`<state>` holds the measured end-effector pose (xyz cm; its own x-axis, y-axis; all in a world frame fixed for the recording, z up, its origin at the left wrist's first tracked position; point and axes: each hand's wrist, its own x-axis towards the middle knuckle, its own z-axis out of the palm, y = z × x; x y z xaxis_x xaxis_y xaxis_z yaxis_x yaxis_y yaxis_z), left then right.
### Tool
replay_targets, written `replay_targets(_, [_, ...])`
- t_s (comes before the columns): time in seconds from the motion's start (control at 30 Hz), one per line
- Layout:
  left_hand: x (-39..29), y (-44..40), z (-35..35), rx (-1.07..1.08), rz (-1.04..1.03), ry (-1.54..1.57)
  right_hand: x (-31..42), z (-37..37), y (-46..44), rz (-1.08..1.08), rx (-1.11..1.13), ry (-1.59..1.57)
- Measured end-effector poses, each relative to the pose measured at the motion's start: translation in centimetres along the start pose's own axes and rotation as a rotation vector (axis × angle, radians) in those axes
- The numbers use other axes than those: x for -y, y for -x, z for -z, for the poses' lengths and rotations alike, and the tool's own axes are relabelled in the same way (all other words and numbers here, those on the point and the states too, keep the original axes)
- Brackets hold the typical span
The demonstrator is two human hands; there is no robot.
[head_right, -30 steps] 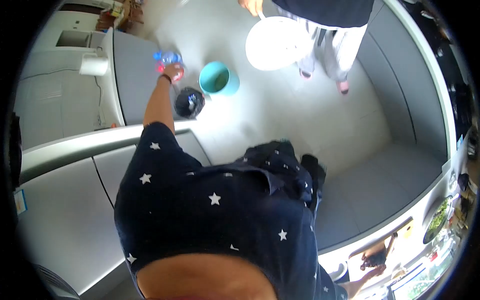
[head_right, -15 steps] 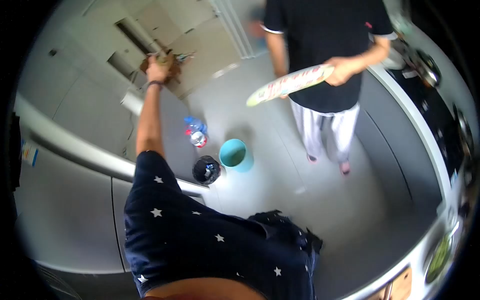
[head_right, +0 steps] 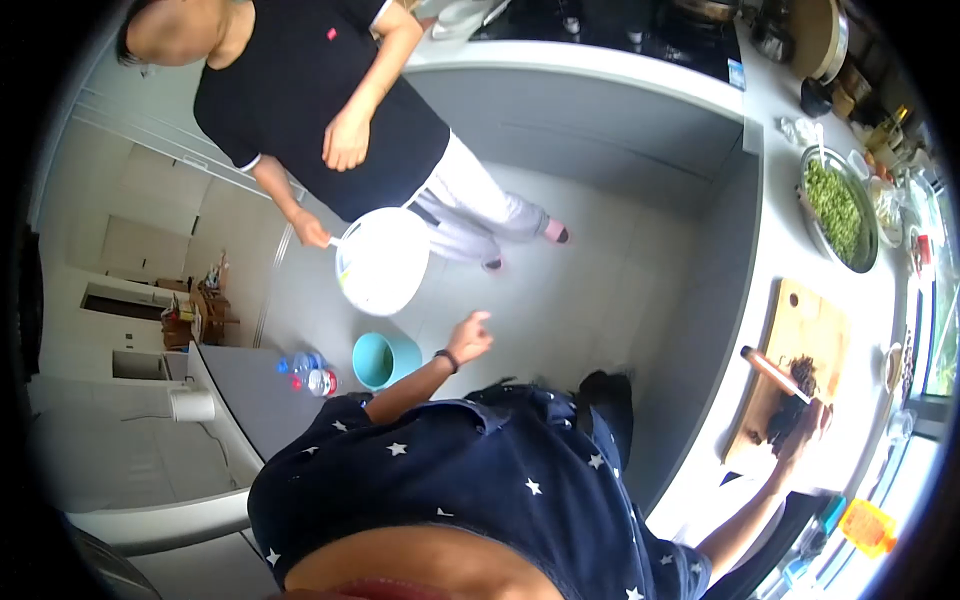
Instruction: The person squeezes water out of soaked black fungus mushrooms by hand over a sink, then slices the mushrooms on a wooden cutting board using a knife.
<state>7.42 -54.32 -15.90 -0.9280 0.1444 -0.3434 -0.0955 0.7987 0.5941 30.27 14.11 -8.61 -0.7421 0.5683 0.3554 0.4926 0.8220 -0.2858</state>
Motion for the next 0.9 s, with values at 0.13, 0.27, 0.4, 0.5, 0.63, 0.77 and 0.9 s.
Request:
replay_targets(0.13, [-14.0,-6.0,3.3,-0.059,-0.346,0.063,1.9,0.5,-0.4,0.004,0.042,0.027])
replay_targets(0.27, [-15.3,-7.7,4.3,-0.003,-0.448,0.256,3.9,1.7,-0.5,-0.030,0.089,0.058])
replay_targets(0.4, [-4.9,-3.2,2.9,0.077,-0.031,0.266,4.1,1.6,0.2,-0.058,0.027,0.063])
replay_targets(0.5, [14.3,1.2,3.0,0.058,0.338,-0.170,-0.3,-0.7,0.0,-0.060,0.074,0.024])
replay_targets(0.63, [26.9,9.4,20.0,-0.303,0.890,-0.385,-4.4,-2.0,-0.3,-0.065,0.066,-0.037])
replay_targets(0.77, [21.0,14.6,40.8,-1.096,0.795,-0.361,-3.1,-2.2,-1.6,-0.003,0.027,-0.003])
replay_targets(0.9, [18.1,17.5,42.3,-1.345,0.619,-0.266,-1.9,-1.5,-1.8,0.015,0.009,0.022])
